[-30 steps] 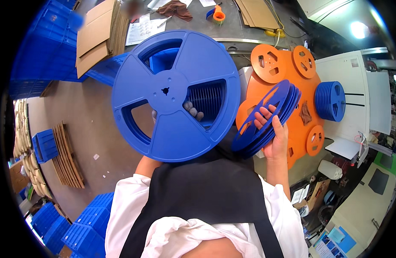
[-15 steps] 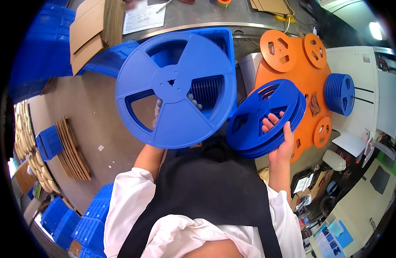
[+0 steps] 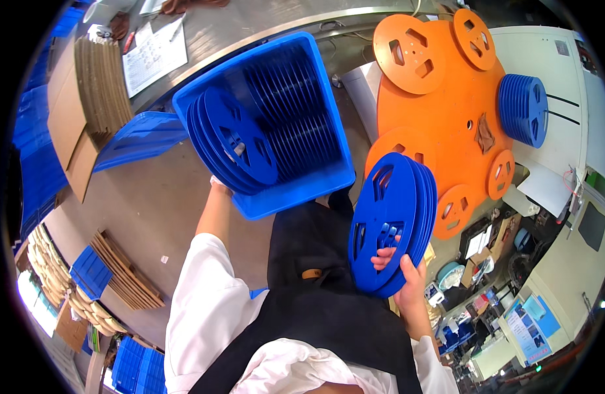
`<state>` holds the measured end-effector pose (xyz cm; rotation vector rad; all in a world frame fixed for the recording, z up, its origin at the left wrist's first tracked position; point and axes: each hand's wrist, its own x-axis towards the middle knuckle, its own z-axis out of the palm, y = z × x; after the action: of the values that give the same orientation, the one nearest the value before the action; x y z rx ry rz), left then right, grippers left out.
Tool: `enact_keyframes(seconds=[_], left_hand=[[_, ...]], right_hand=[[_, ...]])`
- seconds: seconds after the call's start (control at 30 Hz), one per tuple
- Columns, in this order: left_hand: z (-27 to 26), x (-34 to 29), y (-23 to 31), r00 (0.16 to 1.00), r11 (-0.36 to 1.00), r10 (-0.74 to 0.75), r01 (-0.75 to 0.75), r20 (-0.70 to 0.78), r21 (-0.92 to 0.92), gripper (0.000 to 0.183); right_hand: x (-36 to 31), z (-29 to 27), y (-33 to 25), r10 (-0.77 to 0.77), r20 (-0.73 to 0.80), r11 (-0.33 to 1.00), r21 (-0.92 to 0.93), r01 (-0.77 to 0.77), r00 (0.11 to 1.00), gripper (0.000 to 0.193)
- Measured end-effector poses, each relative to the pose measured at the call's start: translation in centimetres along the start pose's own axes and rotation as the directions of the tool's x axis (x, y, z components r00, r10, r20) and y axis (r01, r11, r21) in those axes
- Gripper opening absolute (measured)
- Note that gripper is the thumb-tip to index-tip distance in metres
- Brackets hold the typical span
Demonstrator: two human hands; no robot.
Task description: The person picks up blue plastic reels from a bin, inspects them, and places them into a blue crate. They then walk to a machine, place a reel on a spindle, and secure it with a white strap and yellow tape.
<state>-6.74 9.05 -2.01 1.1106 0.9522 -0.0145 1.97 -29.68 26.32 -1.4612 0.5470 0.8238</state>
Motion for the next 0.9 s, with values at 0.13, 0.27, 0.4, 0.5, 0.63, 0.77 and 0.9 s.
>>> enact_keyframes(seconds=[0.13,0.27,0.4,0.5,0.63,0.77,0.9], left_hand=[[-0.3,4.3,-1.6,0.996,0.997,-0.064,0.061,0.055,0.041,0.053],[-0.3,6.4,-3.8,0.988,0.992,-0.122,0.118,0.093,0.054,0.055],[-0.6,7.8,-6.3,0.977,0.986,-0.169,0.167,0.133,0.020,0.056],[-0.9,8.3,-7.8,0.970,0.972,-0.217,0.225,0.109,-0.065,0.058],[-0.1,5.0,-7.8,0.860,0.817,-0.484,0.379,-0.159,-0.435,0.072],[-1.9,-1.9,-10.6,0.714,0.690,-0.646,0.396,-0.270,-0.606,0.077],[-3.8,-7.5,-15.1,0.725,0.646,-0.667,0.445,-0.174,-0.621,0.067]], right_hand=[[0.9,0.8,-0.3,0.028,-0.051,0.999,-0.028,-0.030,0.998,0.056],[1.7,1.3,-0.6,0.075,-0.076,0.997,-0.025,-0.077,0.994,0.060],[1.9,1.6,-0.8,0.092,-0.058,0.994,-0.052,-0.095,0.994,0.064],[2.0,2.6,-1.6,0.078,-0.030,0.992,-0.096,-0.080,0.997,0.058],[2.2,2.9,-1.3,-0.019,-0.184,0.982,-0.186,-0.016,0.983,0.045],[1.6,2.0,-2.4,-0.160,-0.110,0.986,-0.059,0.154,0.981,0.051],[1.8,0.1,-4.7,-0.187,-0.030,0.953,0.238,0.189,0.982,0.059]])
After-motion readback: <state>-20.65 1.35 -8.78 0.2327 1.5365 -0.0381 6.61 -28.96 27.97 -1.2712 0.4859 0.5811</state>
